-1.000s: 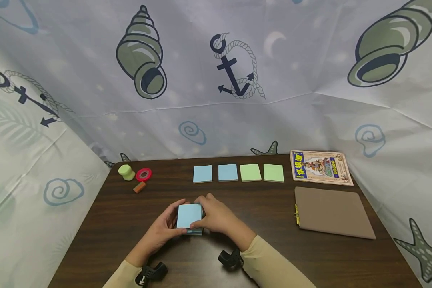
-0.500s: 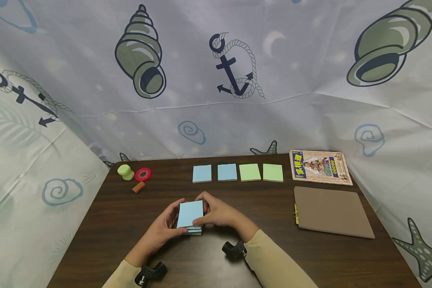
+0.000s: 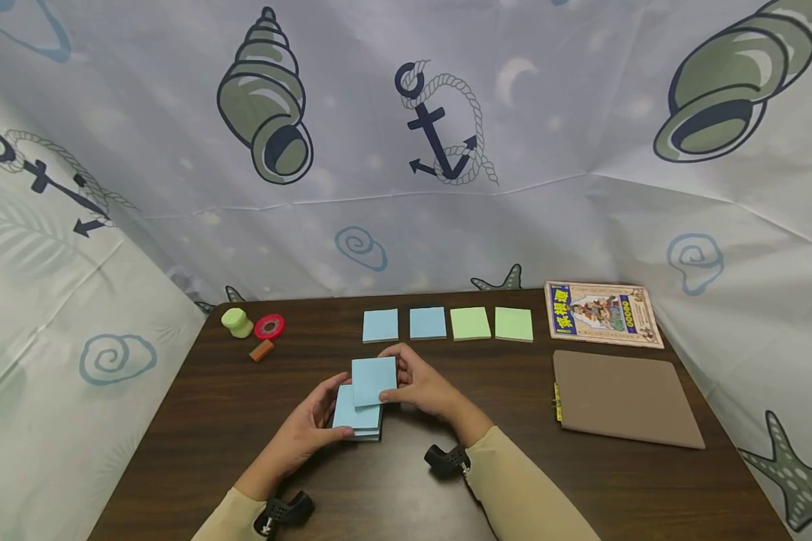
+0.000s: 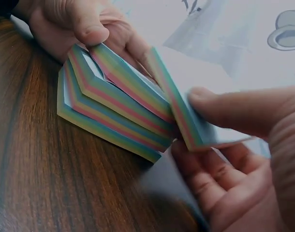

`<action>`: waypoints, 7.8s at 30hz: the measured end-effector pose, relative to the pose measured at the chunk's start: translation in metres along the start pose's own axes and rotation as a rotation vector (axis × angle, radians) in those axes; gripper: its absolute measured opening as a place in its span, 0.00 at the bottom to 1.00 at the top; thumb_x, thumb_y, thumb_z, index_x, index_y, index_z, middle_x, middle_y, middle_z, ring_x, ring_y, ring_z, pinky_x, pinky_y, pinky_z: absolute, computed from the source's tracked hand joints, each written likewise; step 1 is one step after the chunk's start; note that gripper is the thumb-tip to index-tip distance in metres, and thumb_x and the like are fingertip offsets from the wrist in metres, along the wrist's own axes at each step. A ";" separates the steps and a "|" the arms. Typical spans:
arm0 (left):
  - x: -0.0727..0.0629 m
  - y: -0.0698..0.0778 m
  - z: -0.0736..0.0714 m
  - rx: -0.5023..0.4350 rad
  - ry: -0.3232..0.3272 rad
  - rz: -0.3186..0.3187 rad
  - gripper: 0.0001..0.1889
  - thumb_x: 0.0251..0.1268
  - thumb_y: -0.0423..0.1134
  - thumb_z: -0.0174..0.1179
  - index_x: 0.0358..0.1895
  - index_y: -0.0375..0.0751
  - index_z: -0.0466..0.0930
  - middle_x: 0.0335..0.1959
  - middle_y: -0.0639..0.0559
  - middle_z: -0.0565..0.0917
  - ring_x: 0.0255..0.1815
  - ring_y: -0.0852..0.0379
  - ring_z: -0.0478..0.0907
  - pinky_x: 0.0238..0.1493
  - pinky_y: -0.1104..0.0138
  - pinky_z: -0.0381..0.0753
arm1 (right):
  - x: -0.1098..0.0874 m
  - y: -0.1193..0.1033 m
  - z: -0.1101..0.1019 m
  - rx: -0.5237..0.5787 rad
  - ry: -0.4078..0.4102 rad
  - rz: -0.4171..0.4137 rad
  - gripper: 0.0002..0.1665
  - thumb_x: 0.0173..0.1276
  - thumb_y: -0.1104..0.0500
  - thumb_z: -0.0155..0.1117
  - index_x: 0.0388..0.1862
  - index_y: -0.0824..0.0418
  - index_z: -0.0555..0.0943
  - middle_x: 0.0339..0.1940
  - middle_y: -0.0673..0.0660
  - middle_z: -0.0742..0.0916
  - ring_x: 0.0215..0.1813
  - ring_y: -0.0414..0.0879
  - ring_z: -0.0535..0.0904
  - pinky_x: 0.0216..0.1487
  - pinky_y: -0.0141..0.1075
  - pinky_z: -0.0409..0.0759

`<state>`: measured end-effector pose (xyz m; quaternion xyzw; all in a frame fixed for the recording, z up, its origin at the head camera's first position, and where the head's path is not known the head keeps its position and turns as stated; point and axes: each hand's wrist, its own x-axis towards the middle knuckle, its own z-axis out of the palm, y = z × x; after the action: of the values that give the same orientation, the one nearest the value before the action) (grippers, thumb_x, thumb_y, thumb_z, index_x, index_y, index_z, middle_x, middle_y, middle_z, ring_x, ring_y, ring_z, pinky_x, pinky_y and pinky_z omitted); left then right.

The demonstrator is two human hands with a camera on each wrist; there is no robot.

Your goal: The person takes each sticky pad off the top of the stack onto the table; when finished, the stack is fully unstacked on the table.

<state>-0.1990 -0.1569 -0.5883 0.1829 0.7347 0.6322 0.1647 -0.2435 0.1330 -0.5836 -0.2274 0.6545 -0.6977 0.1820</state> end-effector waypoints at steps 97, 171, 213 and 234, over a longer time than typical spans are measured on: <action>0.000 0.001 0.001 0.021 -0.012 0.012 0.53 0.63 0.35 0.81 0.87 0.42 0.57 0.84 0.42 0.69 0.89 0.43 0.59 0.79 0.81 0.60 | -0.022 0.001 0.037 -0.369 0.382 -0.182 0.20 0.77 0.54 0.75 0.64 0.56 0.86 0.30 0.53 0.83 0.21 0.36 0.71 0.22 0.29 0.72; -0.001 0.000 -0.001 0.048 -0.047 0.089 0.48 0.67 0.34 0.77 0.85 0.36 0.58 0.81 0.36 0.71 0.90 0.39 0.56 0.80 0.82 0.59 | -0.025 0.003 0.014 -0.176 0.485 -0.350 0.25 0.82 0.67 0.65 0.74 0.60 0.81 0.51 0.67 0.81 0.20 0.51 0.76 0.15 0.42 0.81; -0.001 -0.001 -0.001 0.086 -0.028 0.068 0.46 0.69 0.36 0.77 0.85 0.38 0.61 0.81 0.39 0.74 0.91 0.44 0.54 0.80 0.83 0.56 | -0.022 0.008 -0.008 -0.821 0.834 0.077 0.26 0.73 0.53 0.78 0.67 0.54 0.84 0.55 0.63 0.81 0.58 0.62 0.71 0.61 0.59 0.64; -0.001 -0.001 -0.002 0.094 -0.035 0.078 0.44 0.70 0.35 0.75 0.85 0.40 0.61 0.81 0.41 0.74 0.91 0.47 0.55 0.81 0.81 0.57 | -0.024 0.006 -0.004 -0.915 0.801 0.110 0.25 0.74 0.54 0.75 0.66 0.59 0.83 0.59 0.67 0.75 0.59 0.63 0.66 0.60 0.59 0.64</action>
<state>-0.1990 -0.1591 -0.5889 0.2301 0.7527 0.5998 0.1442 -0.2264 0.1489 -0.5912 0.0317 0.9162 -0.3666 -0.1585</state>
